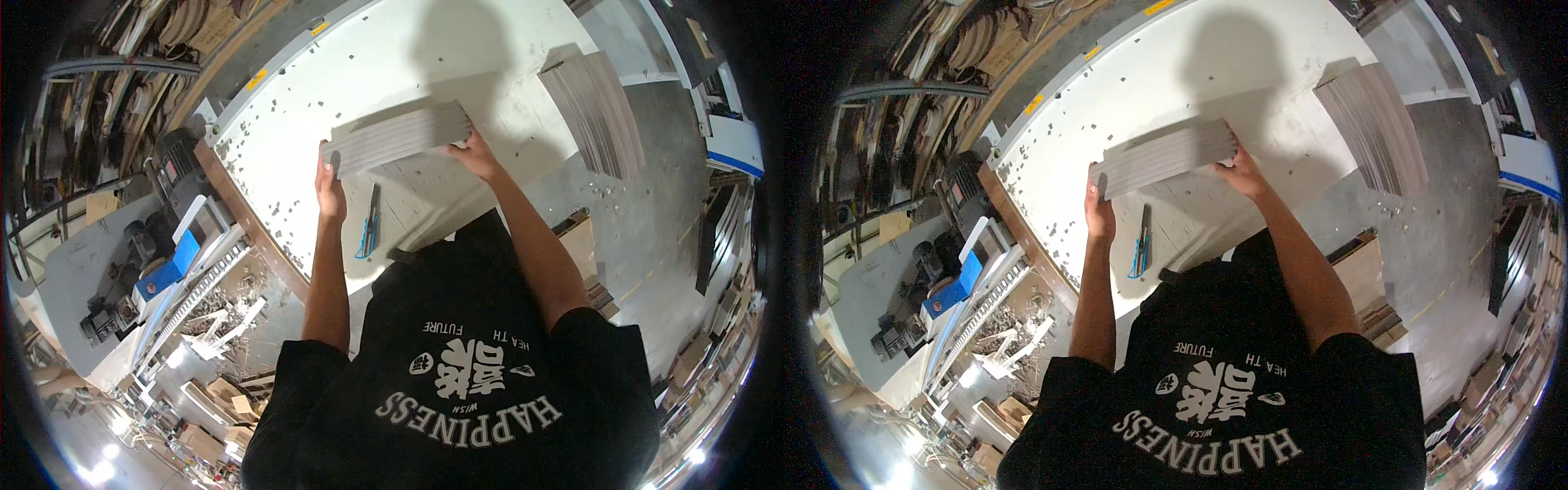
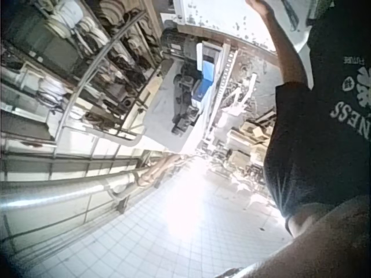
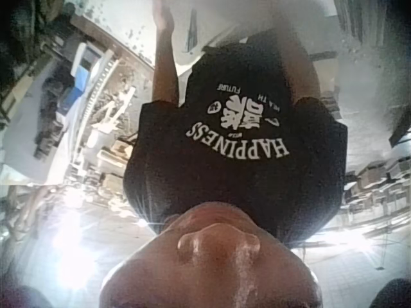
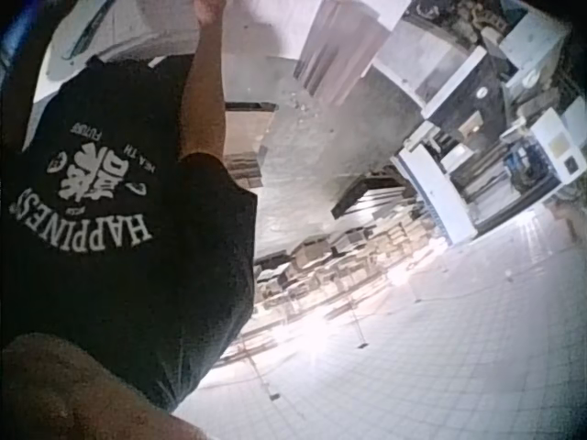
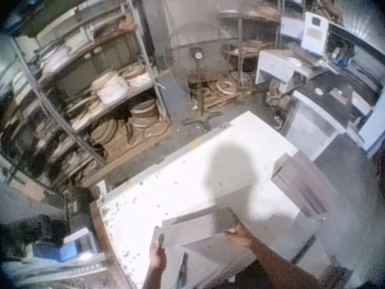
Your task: Sorting and organizing small wood/composite panels on a workbench in a furniture factory.
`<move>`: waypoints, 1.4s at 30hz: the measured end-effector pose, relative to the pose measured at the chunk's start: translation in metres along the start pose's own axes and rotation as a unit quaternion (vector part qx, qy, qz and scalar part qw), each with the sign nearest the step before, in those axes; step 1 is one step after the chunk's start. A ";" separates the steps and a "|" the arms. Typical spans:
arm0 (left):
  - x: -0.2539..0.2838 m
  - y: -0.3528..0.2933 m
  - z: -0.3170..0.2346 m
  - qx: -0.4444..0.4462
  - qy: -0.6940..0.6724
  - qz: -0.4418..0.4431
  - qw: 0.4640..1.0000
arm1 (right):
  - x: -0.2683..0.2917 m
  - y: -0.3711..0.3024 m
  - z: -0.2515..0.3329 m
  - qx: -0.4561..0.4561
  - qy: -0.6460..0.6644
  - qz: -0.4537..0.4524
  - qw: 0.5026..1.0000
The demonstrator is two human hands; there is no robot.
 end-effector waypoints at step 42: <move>-0.229 -0.274 -0.046 0.037 0.217 -0.506 0.834 | -0.198 -0.114 0.287 0.353 -0.387 0.727 0.445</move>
Point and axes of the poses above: each hand's wrist, its own y-axis towards the middle knuckle, its own x-axis out of the back of the hand, z = x × y, the point moved 7 cm from there along y, towards the middle knuckle, and after that the axes turned 12 degrees about y, right-handed, at the moved point
